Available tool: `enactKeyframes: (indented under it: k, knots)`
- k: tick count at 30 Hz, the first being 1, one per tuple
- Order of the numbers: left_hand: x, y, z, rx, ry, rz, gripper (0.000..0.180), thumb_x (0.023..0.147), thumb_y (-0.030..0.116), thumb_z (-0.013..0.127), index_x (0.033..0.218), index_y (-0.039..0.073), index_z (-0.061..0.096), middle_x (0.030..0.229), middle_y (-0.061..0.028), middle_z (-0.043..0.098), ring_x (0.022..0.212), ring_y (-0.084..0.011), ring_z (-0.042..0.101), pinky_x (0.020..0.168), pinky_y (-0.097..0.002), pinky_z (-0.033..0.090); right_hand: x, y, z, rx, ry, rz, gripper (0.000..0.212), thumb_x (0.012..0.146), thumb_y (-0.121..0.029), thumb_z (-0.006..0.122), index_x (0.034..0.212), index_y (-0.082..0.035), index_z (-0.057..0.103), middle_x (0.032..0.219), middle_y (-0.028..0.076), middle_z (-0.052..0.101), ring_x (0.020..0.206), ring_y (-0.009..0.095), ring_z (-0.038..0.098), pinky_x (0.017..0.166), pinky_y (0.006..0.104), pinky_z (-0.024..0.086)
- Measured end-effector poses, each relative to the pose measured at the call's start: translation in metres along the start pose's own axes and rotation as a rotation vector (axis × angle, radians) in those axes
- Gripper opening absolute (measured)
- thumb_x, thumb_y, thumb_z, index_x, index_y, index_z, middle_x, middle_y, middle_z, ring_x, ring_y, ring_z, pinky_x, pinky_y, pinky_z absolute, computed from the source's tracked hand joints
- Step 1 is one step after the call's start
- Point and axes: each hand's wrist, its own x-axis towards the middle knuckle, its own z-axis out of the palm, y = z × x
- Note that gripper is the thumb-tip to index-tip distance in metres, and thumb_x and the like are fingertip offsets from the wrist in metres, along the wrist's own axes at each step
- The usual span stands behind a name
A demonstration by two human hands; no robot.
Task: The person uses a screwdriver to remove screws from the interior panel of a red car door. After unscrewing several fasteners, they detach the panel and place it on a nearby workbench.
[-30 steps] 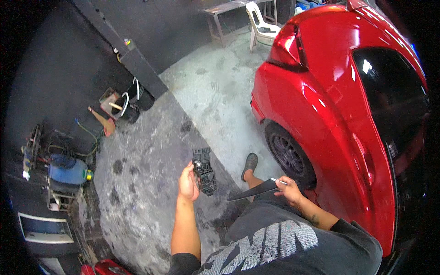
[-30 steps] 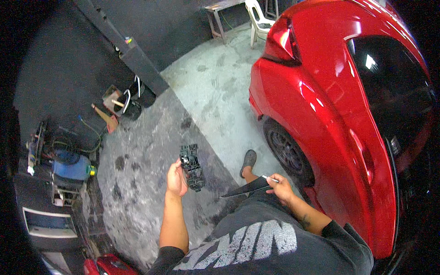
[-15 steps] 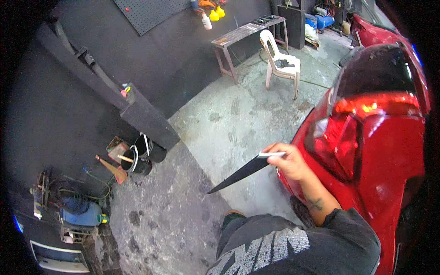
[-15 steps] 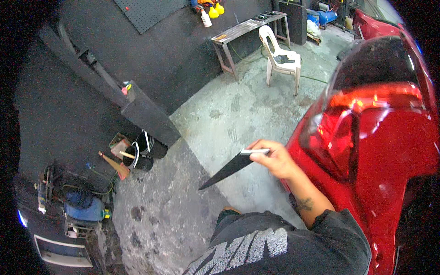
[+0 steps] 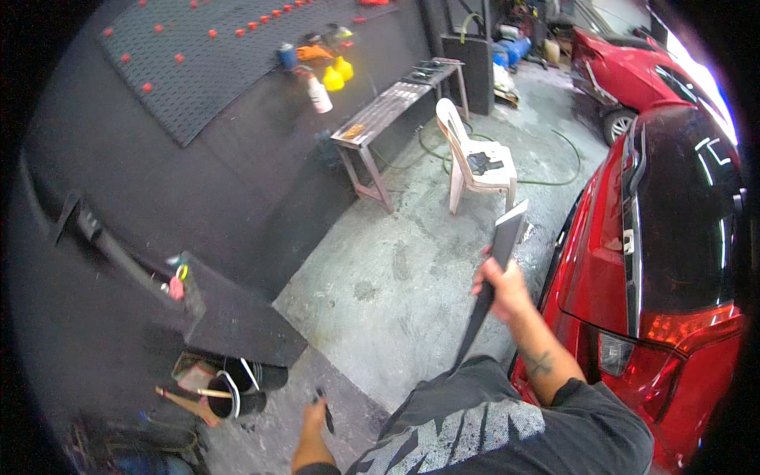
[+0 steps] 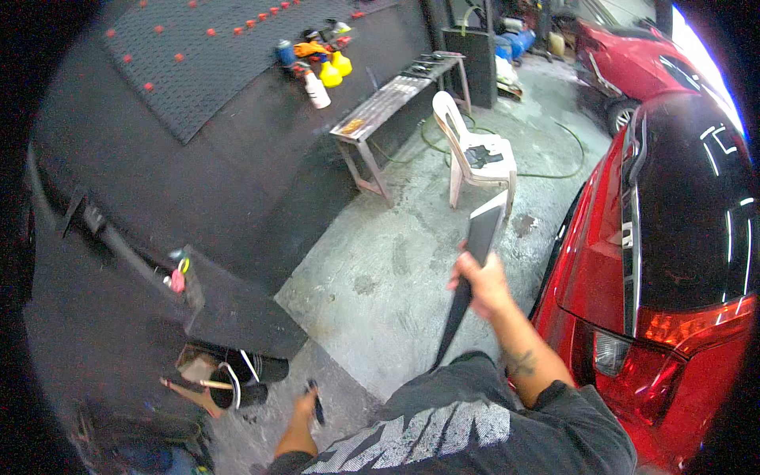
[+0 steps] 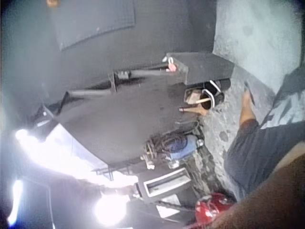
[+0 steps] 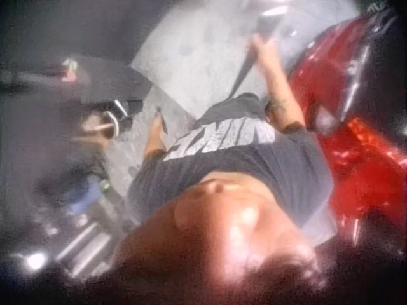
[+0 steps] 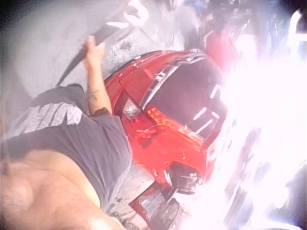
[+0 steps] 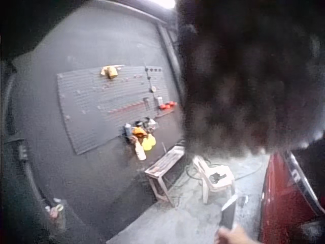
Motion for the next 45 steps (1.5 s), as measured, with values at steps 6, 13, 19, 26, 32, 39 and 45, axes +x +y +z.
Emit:
enactKeyframes:
  k: [6,13,19,26,32,39,45]
  knots:
    - [0.125,0.433,0.005,-0.087,0.204,0.474,0.092,0.085,0.051,0.087,0.142,-0.013,0.056,0.133,-0.0261,0.070,0.123,-0.0374,0.067,0.105,-0.0444,0.050,0.167,-0.046,-0.075,0.200,0.370,-0.182,0.038,0.107,-0.048,0.064,0.131,-0.018,0.057,0.088,-0.001,0.067,0.058,0.008,0.061,0.050,0.0240,0.050]
    - [0.105,0.662,0.144,-0.832,-0.871,-0.006,0.040,0.102,0.054,0.067,0.107,0.015,0.070,0.093,-0.0056,0.074,0.083,-0.0248,0.073,0.076,-0.0438,0.060,0.404,-0.003,-0.081,0.510,0.189,-0.025,0.035,0.103,-0.032,0.074,0.131,-0.017,0.060,0.088,0.000,0.067,0.069,0.011,0.063,0.064,0.0328,0.052]
    - [0.108,0.814,0.193,-0.787,-0.958,0.042,0.027,0.103,0.032,0.072,0.116,0.009,0.067,0.101,-0.0088,0.075,0.093,-0.0261,0.075,0.085,-0.0484,0.063,0.587,-0.033,0.003,0.442,-0.258,0.131,0.063,0.093,-0.022,0.082,0.145,-0.011,0.048,0.105,0.010,0.073,0.093,0.030,0.075,0.086,0.0495,0.060]
    - [0.234,0.994,0.252,-0.796,-1.035,0.069,0.032,0.099,0.013,0.073,0.129,0.004,0.066,0.106,-0.0083,0.074,0.096,-0.0255,0.074,0.089,-0.0479,0.062,0.747,-0.011,0.051,-0.156,-0.185,0.633,0.024,0.103,-0.015,0.070,0.124,-0.005,0.063,0.076,-0.001,0.058,0.061,0.008,0.051,0.058,0.0274,0.044]
    - [0.369,1.192,0.314,-0.696,-1.073,0.118,0.035,0.099,0.018,0.073,0.132,0.005,0.069,0.110,-0.0058,0.074,0.101,-0.0229,0.073,0.091,-0.0437,0.059,0.984,0.022,0.015,-1.277,0.286,0.042,0.035,0.098,-0.033,0.075,0.108,-0.003,0.061,0.089,0.024,0.068,0.094,0.045,0.071,0.080,0.0517,0.053]
    - [0.456,1.415,0.330,-0.465,-0.986,0.217,0.031,0.097,0.016,0.076,0.126,0.006,0.072,0.113,-0.0027,0.075,0.100,-0.0198,0.073,0.090,-0.0395,0.059,1.115,0.075,-0.071,-1.748,0.548,0.180,0.044,0.091,-0.041,0.079,0.110,-0.008,0.057,0.113,0.018,0.066,0.097,0.044,0.071,0.082,0.0542,0.057]
    - [0.468,1.490,0.337,-0.452,-0.955,0.303,0.036,0.096,0.012,0.076,0.131,0.005,0.071,0.119,-0.0040,0.074,0.107,-0.0178,0.070,0.094,-0.0378,0.056,1.155,0.067,-0.086,-1.777,0.738,0.217,0.035,0.087,-0.036,0.080,0.096,-0.012,0.057,0.091,0.013,0.072,0.087,0.041,0.072,0.074,0.0538,0.056]
